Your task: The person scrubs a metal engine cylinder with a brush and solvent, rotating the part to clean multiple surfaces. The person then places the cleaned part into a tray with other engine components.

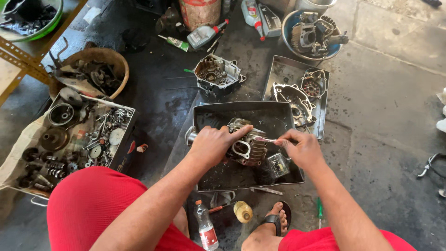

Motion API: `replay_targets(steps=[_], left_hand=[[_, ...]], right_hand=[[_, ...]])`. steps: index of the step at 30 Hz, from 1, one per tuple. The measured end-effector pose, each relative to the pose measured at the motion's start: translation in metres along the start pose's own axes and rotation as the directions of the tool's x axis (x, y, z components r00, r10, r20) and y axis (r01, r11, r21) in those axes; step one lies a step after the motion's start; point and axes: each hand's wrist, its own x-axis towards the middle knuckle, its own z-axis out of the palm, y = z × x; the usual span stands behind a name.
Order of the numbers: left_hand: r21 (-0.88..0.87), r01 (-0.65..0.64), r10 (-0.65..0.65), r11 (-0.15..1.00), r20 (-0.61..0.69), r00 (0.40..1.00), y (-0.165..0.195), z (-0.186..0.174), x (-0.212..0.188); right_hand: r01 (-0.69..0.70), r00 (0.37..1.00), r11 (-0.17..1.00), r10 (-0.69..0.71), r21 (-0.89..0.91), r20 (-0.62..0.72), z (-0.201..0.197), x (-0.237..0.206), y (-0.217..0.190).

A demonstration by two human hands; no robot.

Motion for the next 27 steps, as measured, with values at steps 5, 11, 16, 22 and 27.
replay_targets(steps=[5, 11, 16, 22, 27], left_hand=[[-0.039, 0.045, -0.044, 0.998, 0.027, 0.999, -0.002, -0.001, -0.002], [-0.091, 0.086, -0.084, 0.992, 0.034, 0.996, -0.005, -0.004, -0.005], [0.243, -0.036, 0.061, 0.969, -0.096, 0.994, -0.021, -0.004, 0.001], [0.283, -0.069, 0.145, 0.957, -0.26, 0.955, -0.032, 0.0, -0.001], [0.314, -0.077, 0.162, 0.946, -0.253, 0.954, -0.025, 0.0, -0.005]], right_hand=[[-0.12, 0.989, 0.991, 0.115, 0.053, 0.089, 0.006, -0.001, 0.019], [-0.167, 0.985, 0.972, 0.171, -0.165, 0.006, -0.016, 0.002, 0.061], [-0.257, 0.966, 0.957, 0.252, 0.132, 0.049, -0.009, 0.008, 0.088], [-0.558, 0.829, 0.65, 0.417, 0.516, 0.371, 0.016, 0.012, 0.062], [-0.635, 0.77, 0.537, 0.393, 0.555, 0.502, 0.051, 0.006, 0.031]])
